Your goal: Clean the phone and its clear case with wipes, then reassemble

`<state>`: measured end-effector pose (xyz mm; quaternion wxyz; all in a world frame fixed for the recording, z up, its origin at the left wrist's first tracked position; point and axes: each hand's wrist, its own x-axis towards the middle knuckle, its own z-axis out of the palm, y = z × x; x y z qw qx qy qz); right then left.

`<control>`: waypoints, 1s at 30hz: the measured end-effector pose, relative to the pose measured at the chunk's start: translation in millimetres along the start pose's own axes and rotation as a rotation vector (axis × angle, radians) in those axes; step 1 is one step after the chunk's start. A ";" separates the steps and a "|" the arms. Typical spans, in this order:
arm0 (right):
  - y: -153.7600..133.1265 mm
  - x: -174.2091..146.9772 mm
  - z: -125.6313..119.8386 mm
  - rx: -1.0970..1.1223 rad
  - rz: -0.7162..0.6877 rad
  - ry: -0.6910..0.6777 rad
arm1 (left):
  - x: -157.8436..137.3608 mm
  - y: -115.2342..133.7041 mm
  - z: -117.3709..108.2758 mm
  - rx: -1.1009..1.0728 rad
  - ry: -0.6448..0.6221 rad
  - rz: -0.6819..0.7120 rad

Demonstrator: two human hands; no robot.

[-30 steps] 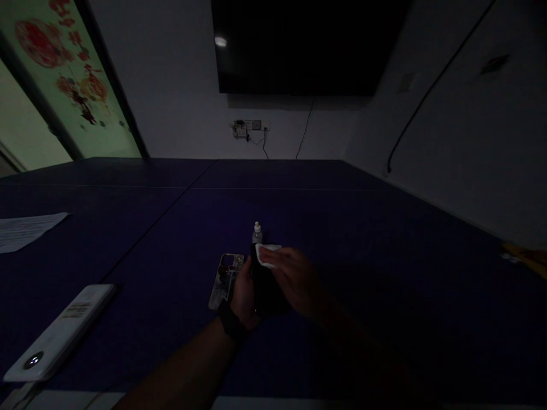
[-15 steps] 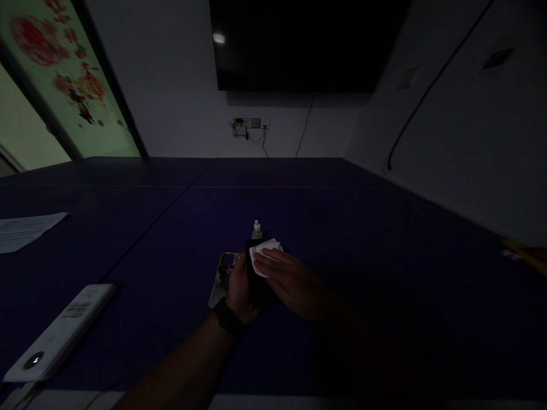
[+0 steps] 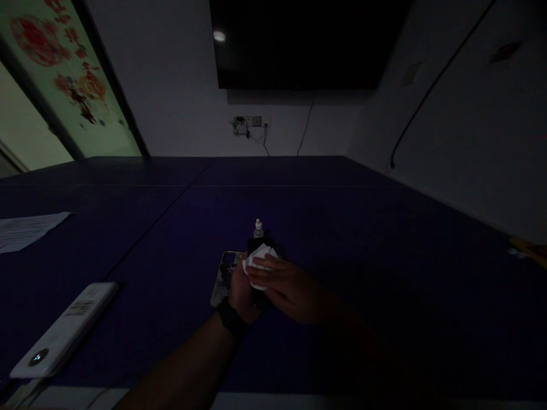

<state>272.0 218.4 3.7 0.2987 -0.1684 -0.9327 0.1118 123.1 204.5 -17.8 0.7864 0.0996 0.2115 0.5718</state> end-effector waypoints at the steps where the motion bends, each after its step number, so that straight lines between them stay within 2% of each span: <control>1: 0.8 -0.6 -1.3 0.021 -0.011 0.000 | -0.9 0.1 1.0 -0.003 -0.002 -0.011; 7: 3.5 -1.3 -2.8 -0.085 0.104 0.151 | -5.4 1.5 10.8 -0.014 -0.012 0.026; 13: -2.7 0.8 -1.2 0.004 -0.030 0.057 | -2.2 1.0 4.6 -0.018 0.029 -0.034; 18: 0.5 0.4 -2.1 -0.079 0.050 0.127 | -2.0 1.2 5.1 -0.011 0.009 0.027; 20: -1.8 1.8 -0.5 -0.086 0.019 0.095 | -2.1 1.3 3.4 -0.015 0.015 0.036; 24: -1.2 0.5 -1.6 0.017 -0.048 0.044 | 0.0 1.8 -0.8 -0.001 -0.006 -0.043; 28: 3.0 -1.7 -3.4 -0.022 0.041 0.128 | 1.9 1.9 0.5 0.001 -0.005 0.003; 30: 1.5 -0.8 -1.8 -0.038 0.061 0.125 | 1.2 2.1 1.8 -0.005 0.001 0.022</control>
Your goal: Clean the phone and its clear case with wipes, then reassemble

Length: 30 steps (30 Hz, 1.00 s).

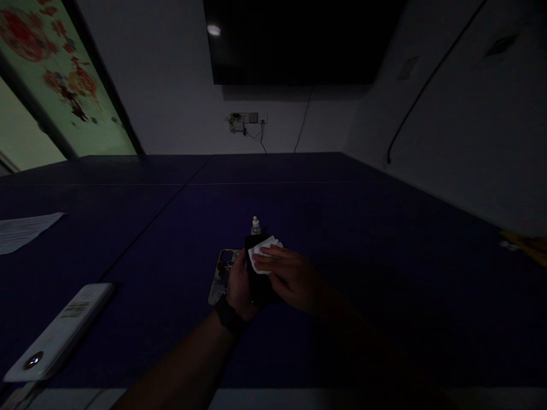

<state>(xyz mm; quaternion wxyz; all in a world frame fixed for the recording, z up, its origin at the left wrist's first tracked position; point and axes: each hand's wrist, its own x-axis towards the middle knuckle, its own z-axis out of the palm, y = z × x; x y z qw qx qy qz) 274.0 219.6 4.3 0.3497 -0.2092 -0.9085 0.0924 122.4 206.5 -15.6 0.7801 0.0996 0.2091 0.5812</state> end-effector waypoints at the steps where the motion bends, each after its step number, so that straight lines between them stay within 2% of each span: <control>1: -1.2 0.2 1.0 0.014 -0.012 -0.017 | -0.7 0.3 0.5 -0.003 0.001 0.000; 5: -0.3 -1.3 2.0 0.117 -0.093 -0.050 | -2.5 1.7 2.8 0.004 -0.011 -0.042; 9: 2.4 -1.4 0.4 0.032 -0.027 0.015 | -2.2 1.4 2.8 0.004 -0.005 -0.011; 11: -0.2 0.3 1.1 0.007 -0.031 -0.015 | -1.9 0.9 0.0 -0.006 0.002 0.001; 15: -1.9 0.6 1.5 0.095 -0.089 -0.080 | -0.8 -0.2 -5.8 0.001 -0.018 -0.057; 20: 3.1 -1.5 0.8 0.039 -0.038 0.036 | -0.2 -1.3 -3.4 0.004 -0.033 -0.006; 25: 0.4 -0.6 2.3 0.100 -0.104 -0.052 | -0.5 0.3 -3.1 -0.024 -0.006 -0.046; 27: 3.4 -1.9 1.7 0.124 -0.111 -0.029 | -0.3 1.3 -1.5 -0.032 0.002 -0.059; 30: 7.2 -2.8 1.8 0.038 -0.064 0.041 | -0.5 1.9 2.7 -0.019 -0.006 -0.031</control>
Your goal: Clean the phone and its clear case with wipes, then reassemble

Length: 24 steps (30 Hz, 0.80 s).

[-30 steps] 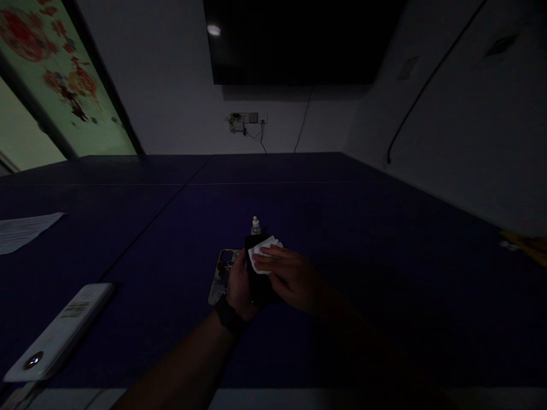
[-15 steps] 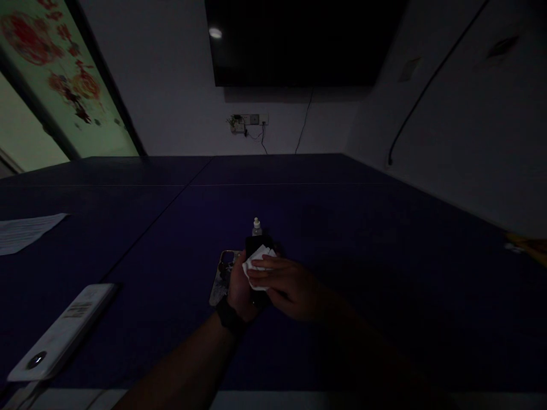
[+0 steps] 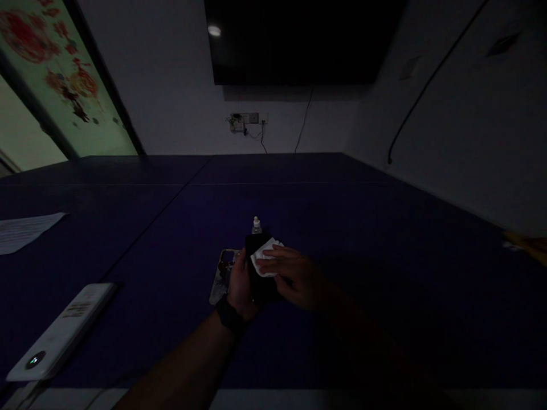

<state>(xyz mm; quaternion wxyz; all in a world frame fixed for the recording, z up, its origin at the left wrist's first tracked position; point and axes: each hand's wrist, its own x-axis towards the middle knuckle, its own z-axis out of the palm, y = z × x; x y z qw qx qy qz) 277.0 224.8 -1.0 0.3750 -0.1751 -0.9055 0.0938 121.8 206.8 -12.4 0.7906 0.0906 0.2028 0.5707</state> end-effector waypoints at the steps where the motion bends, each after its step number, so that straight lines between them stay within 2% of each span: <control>1: -0.4 0.4 0.7 -0.037 0.019 0.004 | -0.3 -0.1 0.9 0.003 -0.001 0.012; 3: -3.2 1.9 2.7 -0.075 0.030 -0.023 | -1.0 -0.5 1.1 0.001 0.017 0.032; 8: -5.2 1.6 2.4 0.011 -0.076 -0.071 | -2.0 -0.9 -0.1 -0.010 0.009 -0.014; 13: -3.3 0.9 -0.1 -0.087 0.014 -0.044 | -2.8 0.0 1.4 -0.003 -0.016 0.011; 18: -7.3 1.2 0.9 -0.032 -0.049 -0.128 | -0.7 -1.2 -6.6 0.003 0.020 -0.012; 24: -5.3 2.2 2.7 -0.097 0.054 -0.047 | 3.5 -2.9 -7.2 -0.011 0.031 0.026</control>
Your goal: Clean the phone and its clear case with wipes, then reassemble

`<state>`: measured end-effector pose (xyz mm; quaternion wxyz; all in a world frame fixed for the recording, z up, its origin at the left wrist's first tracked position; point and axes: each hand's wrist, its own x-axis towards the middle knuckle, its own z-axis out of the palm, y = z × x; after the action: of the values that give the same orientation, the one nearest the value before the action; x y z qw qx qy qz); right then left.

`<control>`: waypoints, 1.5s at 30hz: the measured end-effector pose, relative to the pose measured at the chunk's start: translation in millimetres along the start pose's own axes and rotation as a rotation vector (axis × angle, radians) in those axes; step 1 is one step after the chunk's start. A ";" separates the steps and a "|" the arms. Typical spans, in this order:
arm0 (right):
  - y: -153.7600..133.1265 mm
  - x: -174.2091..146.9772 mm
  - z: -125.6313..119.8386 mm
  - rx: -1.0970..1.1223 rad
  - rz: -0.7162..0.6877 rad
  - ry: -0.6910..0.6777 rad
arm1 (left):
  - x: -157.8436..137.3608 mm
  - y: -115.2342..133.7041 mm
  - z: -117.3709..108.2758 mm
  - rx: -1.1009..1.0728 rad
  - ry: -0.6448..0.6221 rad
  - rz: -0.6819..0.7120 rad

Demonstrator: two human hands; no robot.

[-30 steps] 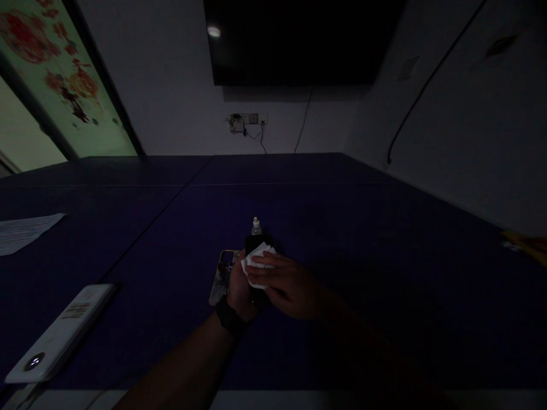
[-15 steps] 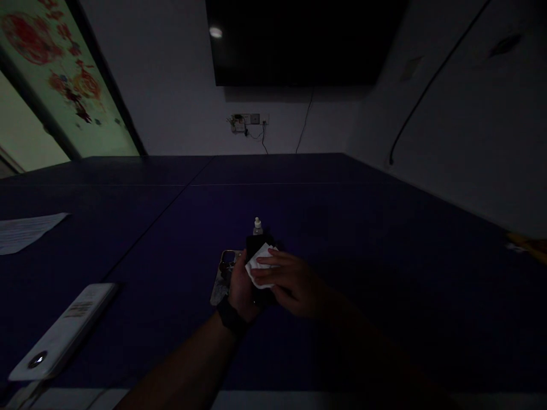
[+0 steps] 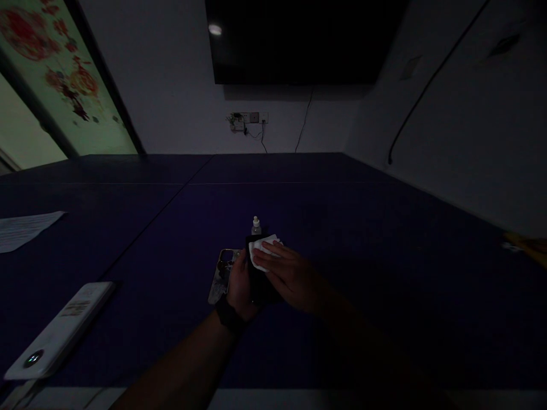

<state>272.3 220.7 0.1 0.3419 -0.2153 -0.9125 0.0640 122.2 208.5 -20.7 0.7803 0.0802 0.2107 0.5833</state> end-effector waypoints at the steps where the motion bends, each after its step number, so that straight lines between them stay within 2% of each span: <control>1: -1.1 0.7 1.3 0.005 -0.022 -0.015 | 0.0 0.3 -0.1 0.001 0.009 -0.001; 3: -2.3 1.2 3.0 0.045 -0.076 -0.042 | -0.7 1.3 0.0 0.010 0.019 -0.021; 5: 0.3 -0.2 2.5 0.063 -0.082 -0.013 | -2.1 2.6 1.4 0.016 0.013 -0.035; 9: 11.2 -4.7 -0.6 -0.014 0.035 0.190 | -6.1 5.0 7.9 0.040 -0.014 -0.013; 11: 12.4 -4.6 0.3 -0.065 0.098 0.226 | -7.3 5.7 10.6 0.056 -0.010 0.003; 14: 6.0 -1.3 5.1 -0.098 0.122 0.169 | -6.8 5.7 11.8 0.053 0.032 0.042; 19: 0.9 0.1 6.5 0.043 -0.017 0.018 | -4.2 4.2 10.3 0.027 0.088 0.028; 21: 5.6 -1.5 3.9 0.065 -0.027 0.025 | -4.5 4.0 11.3 0.021 0.062 0.018; 25: 11.8 -2.8 1.6 -0.005 0.070 0.111 | -5.5 4.6 12.7 0.012 0.016 0.059; 30: 9.9 -3.1 -0.4 0.096 -0.067 -0.013 | -3.3 5.6 8.1 0.022 0.045 0.039; 34: 10.1 -2.5 -0.5 0.034 0.003 0.048 | -3.5 4.7 8.4 0.036 -0.010 0.045; 39: 4.4 -0.4 3.9 0.041 -0.045 -0.032 | -1.6 4.4 7.9 0.018 0.073 0.036; 41: 4.1 -0.9 3.4 0.090 0.006 0.015 | -1.6 4.9 8.0 0.018 0.068 0.018; 42: 4.4 -1.1 2.5 0.123 0.074 0.071 | -2.4 5.1 8.4 0.023 0.047 0.014; 45: 4.4 0.2 -0.6 0.303 0.426 0.292 | -7.3 5.3 10.2 0.053 -0.041 0.002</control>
<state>274.1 224.7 -0.5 0.4766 -0.3553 -0.7680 0.2383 120.1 204.5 -7.8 0.7816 0.1128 0.2098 0.5766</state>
